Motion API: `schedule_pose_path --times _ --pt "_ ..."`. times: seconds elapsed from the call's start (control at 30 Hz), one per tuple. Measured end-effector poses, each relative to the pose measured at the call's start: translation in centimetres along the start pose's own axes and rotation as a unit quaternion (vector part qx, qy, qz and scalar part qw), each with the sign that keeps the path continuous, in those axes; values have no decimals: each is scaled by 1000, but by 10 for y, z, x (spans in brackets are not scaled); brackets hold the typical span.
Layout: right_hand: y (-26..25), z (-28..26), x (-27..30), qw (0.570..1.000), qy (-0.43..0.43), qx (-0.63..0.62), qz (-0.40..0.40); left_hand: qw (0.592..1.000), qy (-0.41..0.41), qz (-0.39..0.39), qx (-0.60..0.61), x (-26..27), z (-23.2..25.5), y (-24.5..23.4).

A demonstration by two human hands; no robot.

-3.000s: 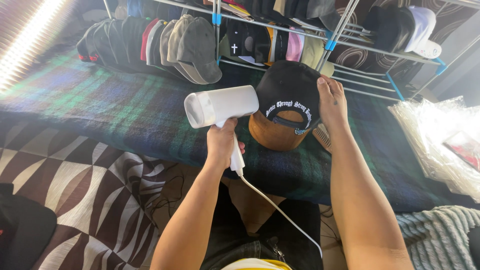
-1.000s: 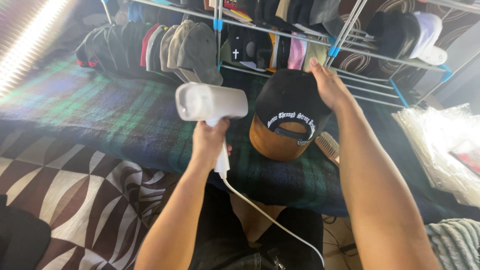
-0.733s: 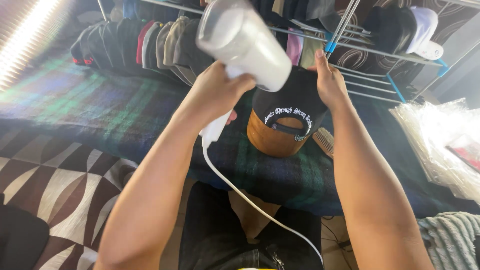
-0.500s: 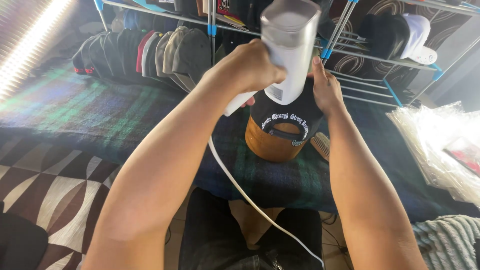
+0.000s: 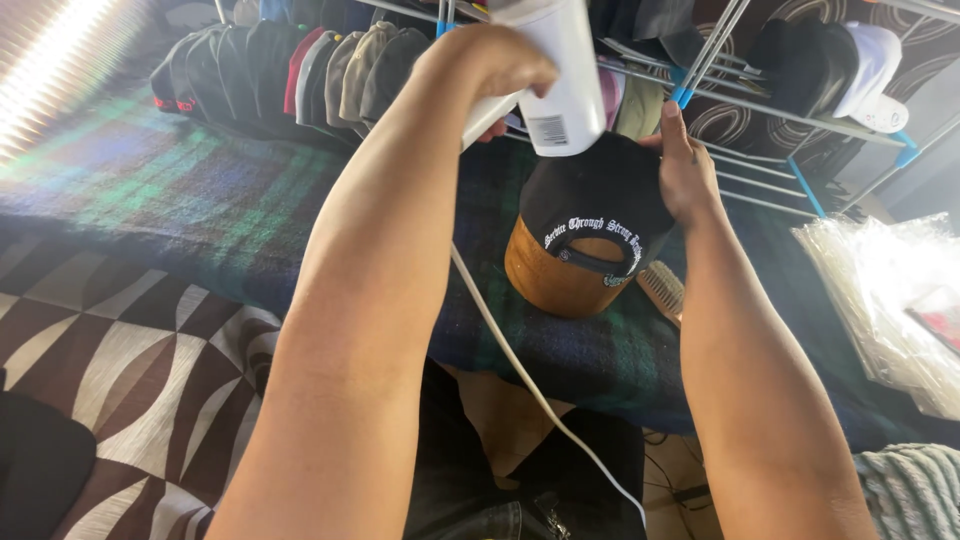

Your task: Cleaning and grooming a baseball cap using a brush and a hair dryer

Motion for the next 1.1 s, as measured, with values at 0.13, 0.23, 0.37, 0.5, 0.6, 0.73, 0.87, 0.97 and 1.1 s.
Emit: schedule_pose_path --times 0.13,0.23,0.37,0.5,0.6,0.73,0.87,0.97,1.1 --pt "-3 -9 11 1000 -4 -9 -9 994 -70 -9 80 -1 -53 8" --pt "-5 -9 16 1000 4 16 -5 971 -128 -4 201 -7 -99 32" --pt "-7 -10 14 997 -79 4 -13 920 -114 8 374 -52 -143 82" --pt "-9 -19 28 996 -92 11 -11 893 -119 25 434 -55 -163 111" --pt "-7 -18 24 995 -101 21 -17 899 -120 25 421 -40 -169 107" --pt "-8 -16 21 994 -100 29 -17 910 -123 19 397 -28 -187 113" --pt "-7 -16 19 993 -109 33 -26 926 -112 46 358 16 -183 87" --pt "-7 -13 12 992 -121 35 -30 921 -91 94 366 35 -172 76" --pt "-7 -16 19 989 -143 36 -32 912 -57 162 372 62 -140 70"
Point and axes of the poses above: each hand's wrist, its own x-axis away from the middle knuckle, its own y-axis out of the palm, z = x × y, the point moved 7 cm from there along -x, towards the middle knuckle, and after that the axes turned 11 degrees about z, right-handed, at the moved point
